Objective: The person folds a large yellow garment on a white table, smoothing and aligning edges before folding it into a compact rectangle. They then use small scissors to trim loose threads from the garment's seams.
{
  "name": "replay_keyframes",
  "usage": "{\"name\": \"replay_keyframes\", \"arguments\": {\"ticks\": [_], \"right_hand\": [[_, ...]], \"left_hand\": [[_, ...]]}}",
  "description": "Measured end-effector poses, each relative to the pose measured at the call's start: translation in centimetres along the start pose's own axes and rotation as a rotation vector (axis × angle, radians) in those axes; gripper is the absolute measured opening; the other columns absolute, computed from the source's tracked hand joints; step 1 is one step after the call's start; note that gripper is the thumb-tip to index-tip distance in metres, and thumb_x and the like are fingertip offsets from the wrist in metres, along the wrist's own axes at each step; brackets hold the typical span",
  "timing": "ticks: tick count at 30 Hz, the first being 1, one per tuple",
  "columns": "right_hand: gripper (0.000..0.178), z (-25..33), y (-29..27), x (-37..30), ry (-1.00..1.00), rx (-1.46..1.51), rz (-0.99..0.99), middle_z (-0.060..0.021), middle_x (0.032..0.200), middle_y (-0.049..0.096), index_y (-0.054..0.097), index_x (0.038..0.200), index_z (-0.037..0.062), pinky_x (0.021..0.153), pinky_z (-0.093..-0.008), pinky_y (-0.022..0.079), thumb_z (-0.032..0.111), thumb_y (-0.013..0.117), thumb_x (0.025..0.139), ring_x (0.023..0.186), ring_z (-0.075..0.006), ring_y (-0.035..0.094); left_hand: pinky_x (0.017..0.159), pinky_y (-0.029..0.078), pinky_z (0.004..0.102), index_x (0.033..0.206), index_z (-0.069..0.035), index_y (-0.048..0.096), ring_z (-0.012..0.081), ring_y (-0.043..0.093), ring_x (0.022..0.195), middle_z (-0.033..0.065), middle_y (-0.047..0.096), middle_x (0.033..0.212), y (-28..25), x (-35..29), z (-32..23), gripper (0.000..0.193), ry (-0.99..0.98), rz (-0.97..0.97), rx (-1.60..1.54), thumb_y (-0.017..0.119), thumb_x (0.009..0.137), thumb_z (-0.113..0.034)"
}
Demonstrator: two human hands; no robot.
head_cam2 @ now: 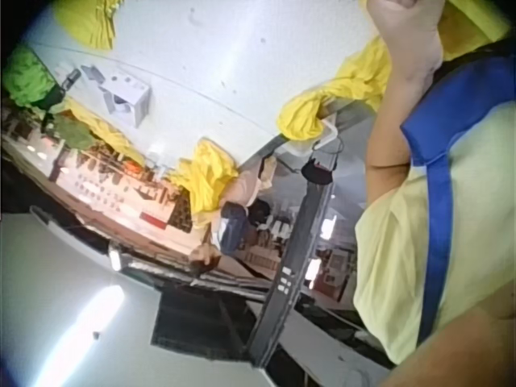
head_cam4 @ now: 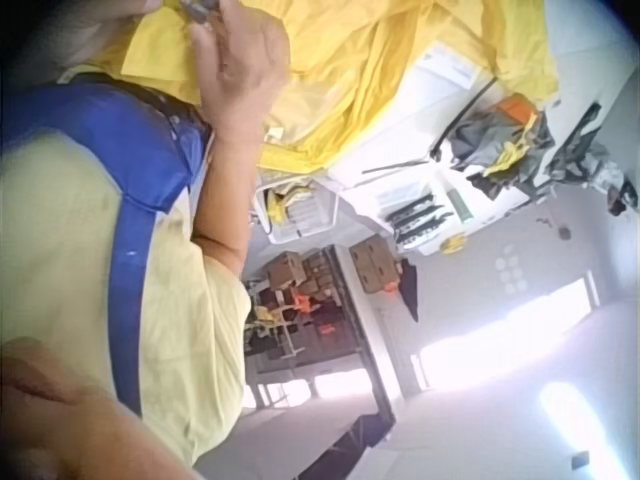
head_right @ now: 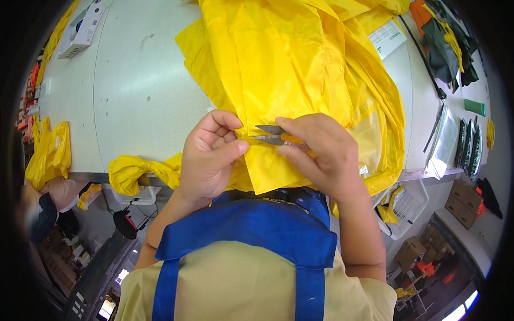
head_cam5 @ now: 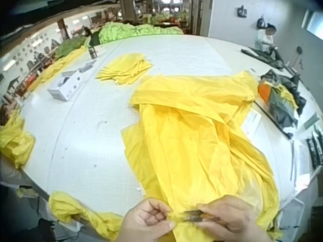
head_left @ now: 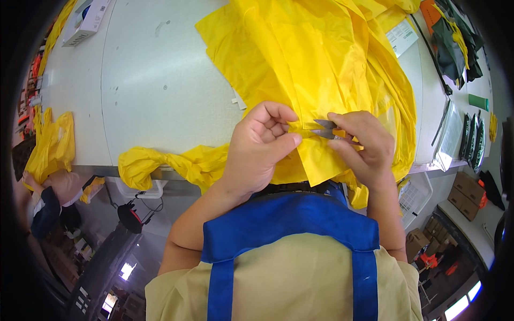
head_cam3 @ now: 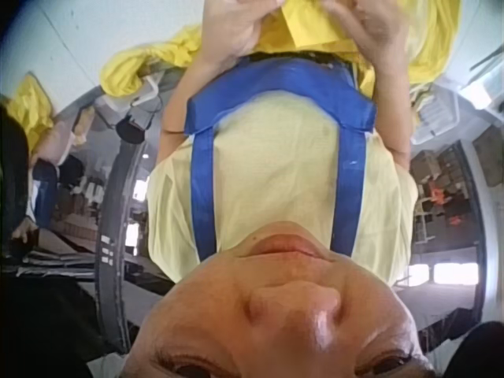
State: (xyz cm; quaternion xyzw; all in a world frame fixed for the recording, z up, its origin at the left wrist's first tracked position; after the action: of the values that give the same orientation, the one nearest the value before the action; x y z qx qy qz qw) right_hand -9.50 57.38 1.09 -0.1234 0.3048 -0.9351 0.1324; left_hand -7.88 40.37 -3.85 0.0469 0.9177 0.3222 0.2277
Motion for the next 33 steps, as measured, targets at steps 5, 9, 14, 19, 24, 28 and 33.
{"name": "replay_keyframes", "arguments": {"ticks": [5, 9, 14, 19, 24, 28, 33], "right_hand": [[0.034, 1.4, -0.8, 2.9, -0.169, -0.114, 0.174, -0.0101, 0.087, 0.064, 0.066, 0.105, 0.0033, 0.062, -0.0294, 0.048, 0.006, 0.072, 0.072, 0.076, -0.0236, 0.06], [0.034, 1.8, -0.5, 4.3, -0.264, -0.178, 0.291, -0.0099, 0.088, 0.064, 0.066, 0.106, 0.004, 0.069, -0.0334, 0.048, 0.009, 0.072, 0.073, 0.079, -0.0265, 0.06], [0.033, 1.5, 0.2, 4.6, -0.282, -0.153, 0.314, -0.0093, 0.088, 0.064, 0.066, 0.106, 0.0046, 0.071, -0.0343, 0.048, 0.009, 0.071, 0.074, 0.082, -0.0267, 0.06], [0.032, 0.9, 0.8, 4.3, -0.263, -0.135, 0.318, -0.0096, 0.09, 0.064, 0.066, 0.105, 0.0046, 0.072, -0.0348, 0.048, 0.011, 0.071, 0.075, 0.082, -0.0274, 0.06], [0.03, 0.8, 1.2, 4.4, -0.274, -0.091, 0.318, -0.0096, 0.09, 0.064, 0.066, 0.105, 0.0043, 0.072, -0.0351, 0.048, 0.012, 0.071, 0.076, 0.083, -0.0276, 0.06], [0.03, 0.6, 1.4, 4.5, -0.251, -0.031, 0.332, -0.0098, 0.089, 0.064, 0.067, 0.104, 0.0041, 0.072, -0.0348, 0.049, 0.013, 0.071, 0.076, 0.083, -0.0274, 0.06], [0.028, -0.3, 1.7, 4.5, -0.153, 0.075, 0.381, -0.0109, 0.088, 0.065, 0.067, 0.102, 0.0027, 0.072, -0.0336, 0.049, 0.013, 0.07, 0.077, 0.081, -0.0274, 0.061]], "left_hand": [[0.075, 0.044, 0.0191, 0.103, 0.001, 0.054, 0.0069, 0.055, 0.085, 0.0049, 0.058, 0.096, -0.2, -0.2, -1.0, 0.022, 0.096, 0.006, 0.273, 0.058, 0.083, 0.01], [0.072, 0.044, 0.0181, 0.099, 0.001, 0.056, 0.0054, 0.055, 0.08, 0.0035, 0.06, 0.091, -0.1, -0.5, -1.6, 0.015, 0.168, -0.056, 0.427, 0.059, 0.085, 0.006], [0.069, 0.043, 0.0168, 0.099, 0.001, 0.056, 0.0036, 0.054, 0.078, 0.002, 0.059, 0.088, -0.5, -0.5, -1.4, 0.014, 0.201, -0.107, 0.506, 0.059, 0.086, 0.005], [0.06, 0.036, 0.0153, 0.096, -0.002, 0.054, 0.0008, 0.045, 0.069, -0.0018, 0.053, 0.081, -0.9, -0.3, -1.4, 0.007, 0.191, -0.104, 0.699, 0.056, 0.09, 0.0], [0.057, 0.032, 0.0156, 0.096, -0.004, 0.051, 0.0009, 0.039, 0.066, -0.004, 0.047, 0.078, -0.7, -0.3, -1.2, 0.004, 0.19, -0.102, 0.748, 0.053, 0.094, -0.005], [0.058, 0.031, 0.0157, 0.099, -0.004, 0.049, 0.0012, 0.038, 0.067, -0.0044, 0.046, 0.08, -0.5, -0.3, -1.1, 0.005, 0.195, -0.081, 0.694, 0.051, 0.095, -0.005], [0.06, 0.032, 0.0156, 0.1, -0.005, 0.048, 0.0012, 0.038, 0.07, -0.0042, 0.046, 0.082, -0.5, -0.4, -1.0, 0.007, 0.185, -0.06, 0.655, 0.052, 0.095, -0.007]]}}
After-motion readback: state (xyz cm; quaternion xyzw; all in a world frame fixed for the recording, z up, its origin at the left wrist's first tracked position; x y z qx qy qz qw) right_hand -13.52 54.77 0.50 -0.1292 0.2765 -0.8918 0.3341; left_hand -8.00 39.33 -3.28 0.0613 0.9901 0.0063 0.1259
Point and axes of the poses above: each hand's wrist, its own x-axis towards the middle knuckle, its own y-axis out of the palm, z = x × y, the point moved 6 cm from there along x, towards the middle knuckle
